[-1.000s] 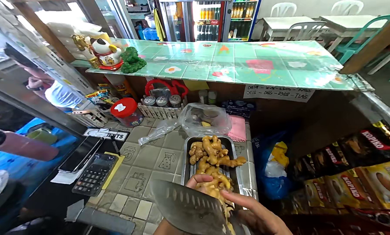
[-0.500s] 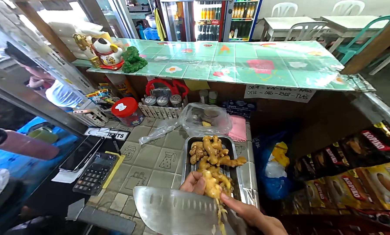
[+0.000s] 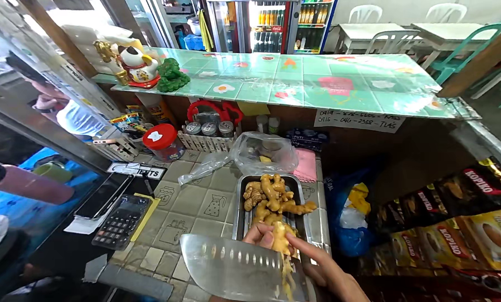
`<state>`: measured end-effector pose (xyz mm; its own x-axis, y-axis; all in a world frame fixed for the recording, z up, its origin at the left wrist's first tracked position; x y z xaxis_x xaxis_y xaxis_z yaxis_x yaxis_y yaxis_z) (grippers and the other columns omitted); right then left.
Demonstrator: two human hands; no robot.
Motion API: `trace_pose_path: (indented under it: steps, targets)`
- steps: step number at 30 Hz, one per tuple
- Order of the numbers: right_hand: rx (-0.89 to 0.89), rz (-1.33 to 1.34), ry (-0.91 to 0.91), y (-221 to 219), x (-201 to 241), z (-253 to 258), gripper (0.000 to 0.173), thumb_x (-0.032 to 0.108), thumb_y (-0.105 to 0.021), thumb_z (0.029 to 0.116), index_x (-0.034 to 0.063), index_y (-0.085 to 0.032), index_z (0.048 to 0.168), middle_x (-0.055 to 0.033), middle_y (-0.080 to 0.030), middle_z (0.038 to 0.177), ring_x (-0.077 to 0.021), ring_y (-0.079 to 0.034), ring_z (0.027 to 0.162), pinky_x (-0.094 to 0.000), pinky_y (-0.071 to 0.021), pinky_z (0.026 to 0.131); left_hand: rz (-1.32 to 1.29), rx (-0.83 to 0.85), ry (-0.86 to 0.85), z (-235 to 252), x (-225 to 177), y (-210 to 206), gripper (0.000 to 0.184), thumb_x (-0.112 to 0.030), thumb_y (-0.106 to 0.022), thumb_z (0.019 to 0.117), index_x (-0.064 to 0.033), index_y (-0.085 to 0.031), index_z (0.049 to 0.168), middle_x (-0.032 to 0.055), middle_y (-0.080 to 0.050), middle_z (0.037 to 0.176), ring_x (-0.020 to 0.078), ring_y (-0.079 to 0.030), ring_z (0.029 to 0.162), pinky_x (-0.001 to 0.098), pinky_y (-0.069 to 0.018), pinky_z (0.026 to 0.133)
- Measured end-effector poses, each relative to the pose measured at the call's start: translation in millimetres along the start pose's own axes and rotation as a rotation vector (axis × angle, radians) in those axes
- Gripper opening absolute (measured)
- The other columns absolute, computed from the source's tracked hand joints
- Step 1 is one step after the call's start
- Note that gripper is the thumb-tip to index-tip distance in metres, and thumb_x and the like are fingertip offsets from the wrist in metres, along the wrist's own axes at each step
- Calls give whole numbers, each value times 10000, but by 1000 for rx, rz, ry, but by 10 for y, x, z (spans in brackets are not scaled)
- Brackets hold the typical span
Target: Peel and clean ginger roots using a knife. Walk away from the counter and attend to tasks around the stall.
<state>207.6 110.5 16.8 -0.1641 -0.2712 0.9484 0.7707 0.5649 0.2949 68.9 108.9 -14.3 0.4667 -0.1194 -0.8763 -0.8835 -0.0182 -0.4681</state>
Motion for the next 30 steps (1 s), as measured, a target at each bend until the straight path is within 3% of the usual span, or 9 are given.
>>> trace_pose_path:
  steps: [2,5,10,14,18,22,24,27,30]
  targets:
    - [32,49,-5,-8,17,0,779,452,-711,940,73,-415,1553,-101,-673,865,-139,-566,615,-333,-522,571,37,-33,9,-3,3,16,200,-165,-401,1090,-70,-552,1180,-55,-660,981,32,-652,896,254,-561,827]
    - [97,102,3,-38,63,-3,819,428,-712,947,58,-349,1581,-137,-725,1000,-162,-674,725,-356,-598,670,55,-90,37,-8,-5,19,254,-146,-369,1094,-27,-560,1212,-31,-682,989,49,-666,896,265,-568,827]
    - [30,-3,17,1,45,-2,757,442,-722,937,80,-445,1542,-117,-705,856,-175,-625,637,-377,-558,600,39,-81,63,-27,34,28,256,-164,-374,1098,-41,-565,1216,-30,-681,999,49,-665,913,267,-566,844]
    - [-11,-39,30,29,32,14,681,409,-723,944,90,-509,1506,-130,-741,1052,-162,-672,726,-373,-582,667,13,-63,33,-45,35,32,231,-149,-380,1090,-50,-561,1195,-51,-668,1000,25,-653,914,241,-559,836]
    - [-27,-29,39,77,-16,18,613,397,-703,961,122,-546,1487,-105,-724,1203,-128,-691,824,-347,-583,737,-1,-373,223,-121,-206,-156,209,26,-324,1058,54,-530,1087,16,-609,882,21,-621,786,181,-546,760]
    - [18,25,8,57,-22,12,758,448,-702,950,98,-422,1561,-81,-664,866,-133,-550,621,-336,-509,577,-73,-5,36,-72,62,-19,223,-152,-422,1080,-52,-553,1230,-28,-669,1039,62,-658,954,282,-568,865]
    - [82,27,-16,29,-16,22,870,493,-698,938,88,-320,1610,-100,-705,893,-157,-607,650,-371,-558,614,-9,32,-1,-47,55,-26,220,-173,-423,1085,-77,-589,1192,-63,-677,1007,25,-650,930,253,-555,854]
    - [68,-27,-4,43,-37,29,826,495,-690,944,101,-369,1595,-65,-632,762,-156,-520,574,-360,-491,543,4,50,16,-36,61,-36,213,-175,-418,1088,-94,-595,1174,-72,-677,991,18,-651,922,246,-557,849]
    - [38,-10,6,72,-76,33,747,428,-715,945,115,-438,1564,-97,-702,918,-135,-572,646,-346,-527,616,-17,-13,47,-57,-21,-85,164,-87,-402,1065,-53,-558,1100,-41,-661,946,30,-655,875,231,-567,807]
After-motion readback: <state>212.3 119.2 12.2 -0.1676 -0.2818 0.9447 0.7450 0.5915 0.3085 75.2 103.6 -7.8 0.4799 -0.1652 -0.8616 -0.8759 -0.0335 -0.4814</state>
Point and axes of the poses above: each hand's wrist, its own z-axis towards the middle knuckle, its own y-axis out of the back of the hand, x = y × z, the point moved 10 cm from there along z, towards the middle knuckle
